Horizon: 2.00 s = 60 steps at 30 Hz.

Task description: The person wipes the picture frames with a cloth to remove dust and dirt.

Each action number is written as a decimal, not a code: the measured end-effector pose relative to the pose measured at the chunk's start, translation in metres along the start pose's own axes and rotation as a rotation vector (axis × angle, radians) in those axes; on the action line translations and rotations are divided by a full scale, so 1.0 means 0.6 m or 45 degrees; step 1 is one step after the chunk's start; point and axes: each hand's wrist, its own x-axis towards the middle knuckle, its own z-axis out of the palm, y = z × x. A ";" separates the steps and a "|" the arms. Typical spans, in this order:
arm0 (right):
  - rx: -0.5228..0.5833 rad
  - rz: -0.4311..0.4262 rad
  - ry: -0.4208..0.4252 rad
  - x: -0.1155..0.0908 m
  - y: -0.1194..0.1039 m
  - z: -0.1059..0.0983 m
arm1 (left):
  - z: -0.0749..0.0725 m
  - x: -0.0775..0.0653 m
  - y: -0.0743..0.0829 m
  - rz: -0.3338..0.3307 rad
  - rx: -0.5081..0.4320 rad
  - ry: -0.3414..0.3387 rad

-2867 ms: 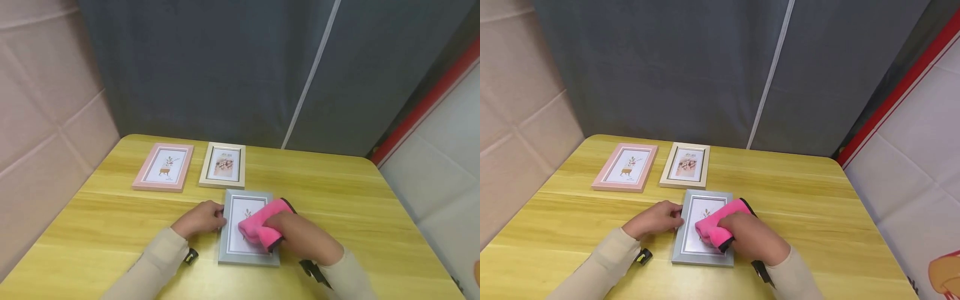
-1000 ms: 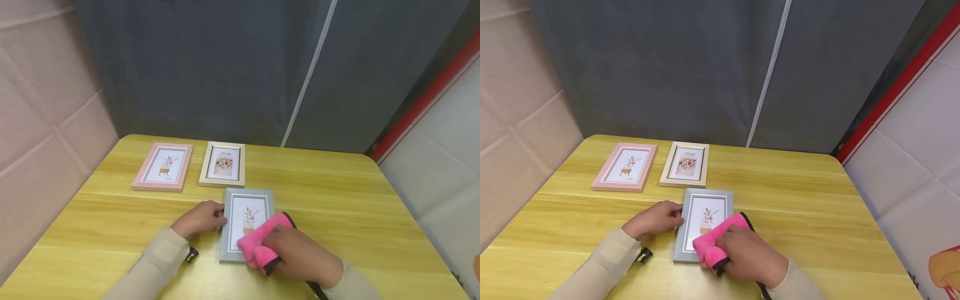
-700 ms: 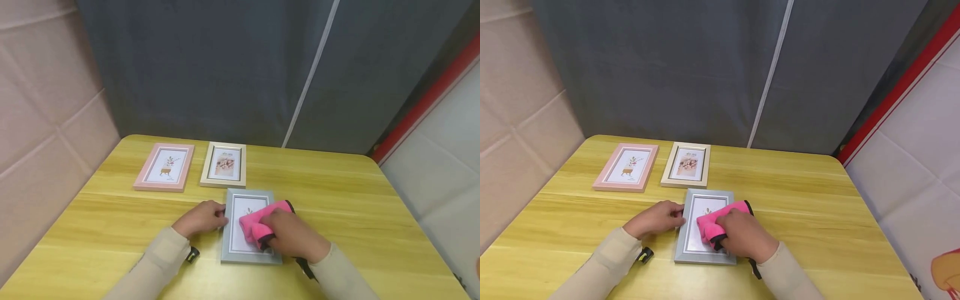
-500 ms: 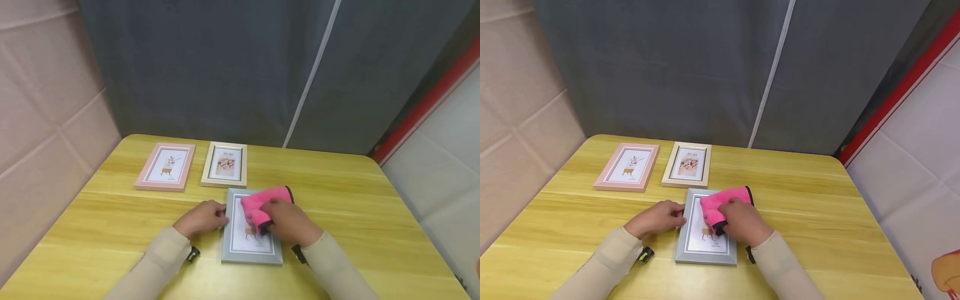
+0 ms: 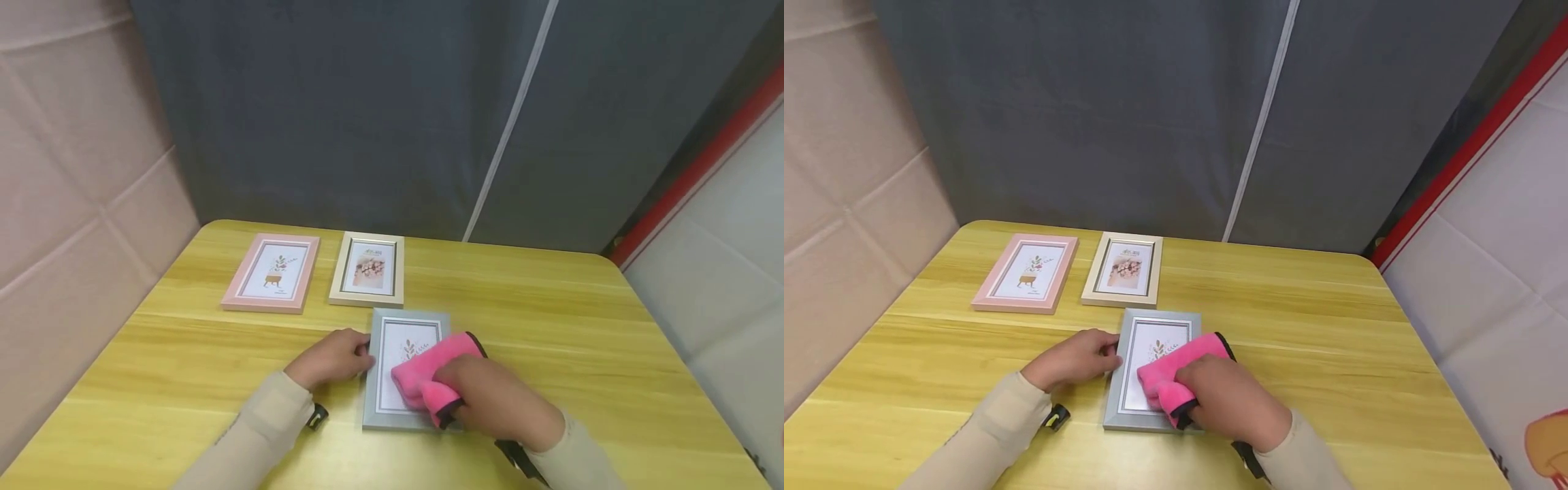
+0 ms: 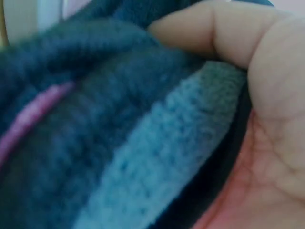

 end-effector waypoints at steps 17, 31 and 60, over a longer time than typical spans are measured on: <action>-0.247 0.114 0.062 0.023 -0.003 0.024 | -0.004 -0.003 0.003 0.060 0.032 -0.020; -0.079 0.378 0.061 0.097 0.042 0.009 | -0.004 -0.001 -0.002 0.013 -0.005 -0.029; -0.243 0.472 0.161 0.130 0.038 0.021 | -0.003 0.001 -0.010 0.019 -0.036 -0.021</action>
